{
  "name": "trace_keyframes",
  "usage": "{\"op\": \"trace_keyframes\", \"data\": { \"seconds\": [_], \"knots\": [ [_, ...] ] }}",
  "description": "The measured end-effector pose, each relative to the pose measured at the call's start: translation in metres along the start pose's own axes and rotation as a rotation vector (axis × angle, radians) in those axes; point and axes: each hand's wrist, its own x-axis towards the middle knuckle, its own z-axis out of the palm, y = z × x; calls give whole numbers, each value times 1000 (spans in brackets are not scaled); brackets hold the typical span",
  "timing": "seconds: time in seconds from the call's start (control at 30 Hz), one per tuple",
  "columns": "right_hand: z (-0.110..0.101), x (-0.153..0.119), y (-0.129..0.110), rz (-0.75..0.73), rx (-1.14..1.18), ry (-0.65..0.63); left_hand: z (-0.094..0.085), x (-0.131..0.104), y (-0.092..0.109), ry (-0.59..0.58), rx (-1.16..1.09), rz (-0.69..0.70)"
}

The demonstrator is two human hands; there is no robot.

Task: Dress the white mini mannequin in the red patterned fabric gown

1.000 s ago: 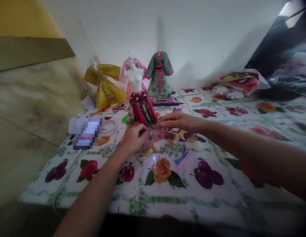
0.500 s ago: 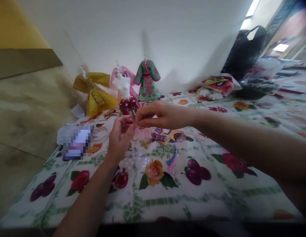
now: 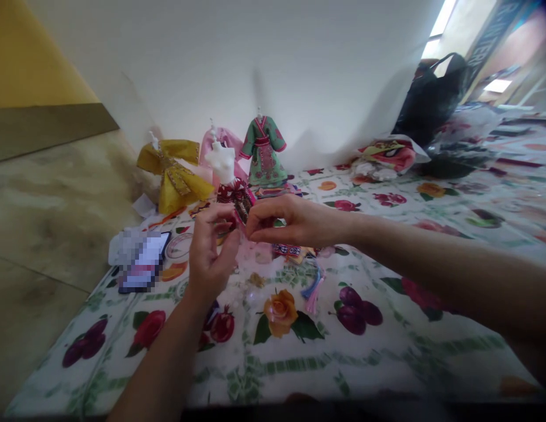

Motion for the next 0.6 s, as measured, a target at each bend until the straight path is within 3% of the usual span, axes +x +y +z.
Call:
{"op": "trace_keyframes", "data": {
  "seconds": [0.13,0.3,0.4,0.53,0.6],
  "knots": [
    [-1,2,-5,-51,-15,-44,-6,4,6,-66,66,29],
    [-3,4,-9,-52,-28,-69,-10,7,9,-157,87,-60],
    [-6,3,-10,-52,-17,3,-12,8,10,-124,68,-70],
    [-9,-4,3,26,170,177,-13,9,12,-120,64,-72],
    [-6,-10,17,117,241,158,-13,9,12,-118,62,-81]
  ]
}}
